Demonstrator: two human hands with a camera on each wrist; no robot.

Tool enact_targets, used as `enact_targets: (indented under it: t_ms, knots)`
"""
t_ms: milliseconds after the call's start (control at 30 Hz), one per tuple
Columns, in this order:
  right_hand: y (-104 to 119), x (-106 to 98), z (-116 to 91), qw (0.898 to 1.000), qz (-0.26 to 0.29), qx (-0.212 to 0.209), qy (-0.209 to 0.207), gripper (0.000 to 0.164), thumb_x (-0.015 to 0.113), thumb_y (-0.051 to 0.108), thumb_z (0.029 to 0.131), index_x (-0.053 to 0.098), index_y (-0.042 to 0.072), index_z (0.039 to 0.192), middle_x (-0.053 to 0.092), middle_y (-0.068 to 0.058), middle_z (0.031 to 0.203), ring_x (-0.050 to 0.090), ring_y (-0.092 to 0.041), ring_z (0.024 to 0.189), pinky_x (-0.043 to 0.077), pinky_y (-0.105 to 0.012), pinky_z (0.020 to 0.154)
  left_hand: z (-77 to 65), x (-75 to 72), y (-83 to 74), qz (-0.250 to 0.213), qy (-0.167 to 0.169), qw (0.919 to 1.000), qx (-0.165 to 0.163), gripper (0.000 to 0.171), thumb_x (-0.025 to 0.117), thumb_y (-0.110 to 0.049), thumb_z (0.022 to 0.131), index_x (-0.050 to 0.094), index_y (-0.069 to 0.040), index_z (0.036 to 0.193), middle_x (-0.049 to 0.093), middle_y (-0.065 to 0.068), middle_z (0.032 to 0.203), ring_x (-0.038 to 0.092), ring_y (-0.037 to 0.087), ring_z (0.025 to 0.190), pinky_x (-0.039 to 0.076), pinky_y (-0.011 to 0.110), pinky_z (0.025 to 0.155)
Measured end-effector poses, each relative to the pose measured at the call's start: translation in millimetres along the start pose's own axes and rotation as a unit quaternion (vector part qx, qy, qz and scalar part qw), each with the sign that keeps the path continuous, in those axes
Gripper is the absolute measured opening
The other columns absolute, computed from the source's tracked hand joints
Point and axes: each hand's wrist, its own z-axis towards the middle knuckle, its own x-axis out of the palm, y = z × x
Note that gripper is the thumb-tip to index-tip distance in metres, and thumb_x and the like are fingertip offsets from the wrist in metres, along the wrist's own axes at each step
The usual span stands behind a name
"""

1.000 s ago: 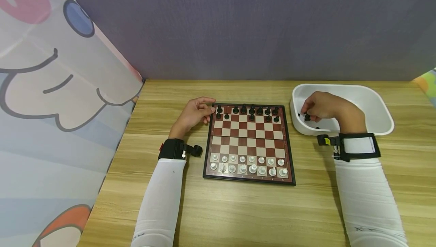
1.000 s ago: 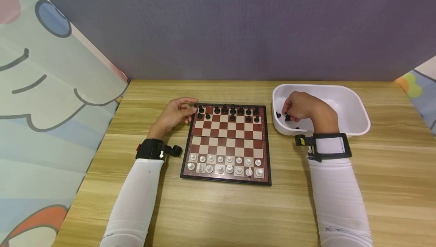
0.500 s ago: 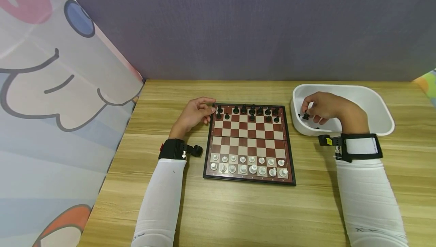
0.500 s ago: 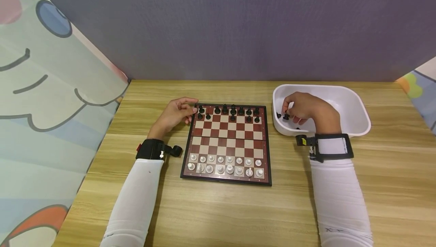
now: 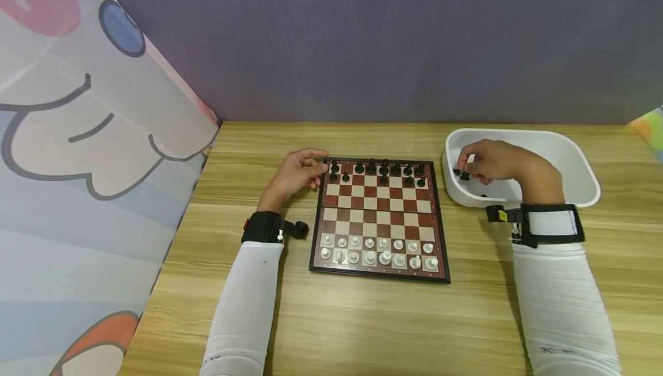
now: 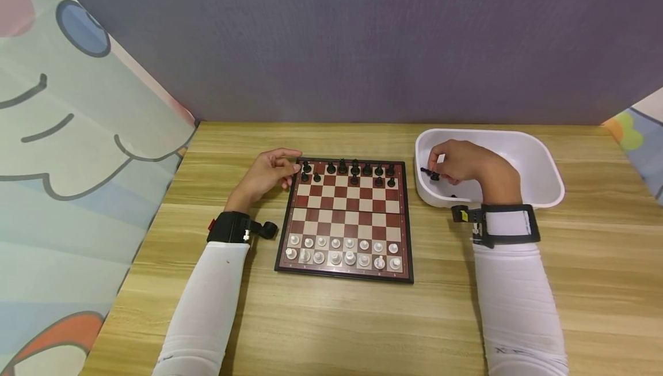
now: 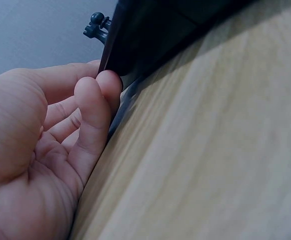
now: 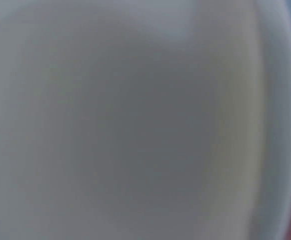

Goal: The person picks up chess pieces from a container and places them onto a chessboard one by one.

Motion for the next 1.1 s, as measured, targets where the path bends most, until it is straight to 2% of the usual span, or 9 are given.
enact_targets:
  t_ms: [167, 367, 533, 833, 1100]
  knots:
    - [1.3, -0.6, 0.1, 1.000, -0.015, 0.004, -0.023, 0.013, 0.046, 0.016, 0.091, 0.056, 0.010, 0.097, 0.050, -0.005, 0.069, 0.047, -0.020, 0.059, 0.036, -0.034, 0.051, 0.3, -0.2, 1.0, 0.004, 0.000, 1.0000, 0.002, 0.036, 0.065, -0.019, 0.084, 0.058, -0.018, 0.119, 0.056, 0.019, 0.087, 0.054, 0.024, 0.063, 0.050, 0.038, 0.059]
    - [2.6, -0.8, -0.8, 0.997, -0.032, 0.001, -0.077, 0.017, 0.047, 0.026, 0.094, 0.058, 0.013, 0.094, 0.052, -0.005, 0.067, 0.048, -0.021, 0.061, 0.036, -0.036, 0.052, 0.3, -0.1, 1.9, 0.008, 0.002, 1.0000, 0.001, 0.036, 0.065, -0.021, 0.084, 0.058, -0.019, 0.119, 0.057, 0.019, 0.088, 0.055, 0.025, 0.064, 0.050, 0.038, 0.059]
    - [3.7, -2.9, -2.4, 0.992, -0.049, -0.014, -0.113, 0.025, 0.043, 0.034, 0.095, 0.055, 0.012, 0.097, 0.054, -0.006, 0.073, 0.050, -0.021, 0.065, 0.038, -0.036, 0.056, 1.3, 0.2, 2.5, 0.007, 0.000, 1.0000, 0.007, 0.036, 0.066, -0.021, 0.083, 0.058, -0.018, 0.118, 0.056, 0.019, 0.084, 0.055, 0.025, 0.062, 0.050, 0.039, 0.058]
    - [3.7, -5.4, -1.2, 0.983, -0.049, -0.037, -0.174, 0.027, 0.043, 0.035, 0.095, 0.056, 0.011, 0.098, 0.055, -0.005, 0.078, 0.050, -0.020, 0.066, 0.038, -0.036, 0.058, 2.7, -0.3, 2.6, 0.005, -0.001, 1.0000, 0.007, 0.034, 0.066, -0.020, 0.083, 0.059, -0.019, 0.117, 0.055, 0.020, 0.083, 0.054, 0.025, 0.062, 0.050, 0.040, 0.059]
    - [6.6, -8.4, -2.4, 0.969, -0.080, -0.043, -0.229, 0.023, 0.047, 0.030, 0.091, 0.058, 0.012, 0.101, 0.058, -0.001, 0.084, 0.051, -0.020, 0.076, 0.039, -0.038, 0.066, 3.1, 0.6, 2.7, 0.008, 0.004, 1.0000, 0.003, 0.036, 0.066, -0.021, 0.083, 0.058, -0.019, 0.118, 0.057, 0.020, 0.085, 0.055, 0.026, 0.063, 0.050, 0.041, 0.060]
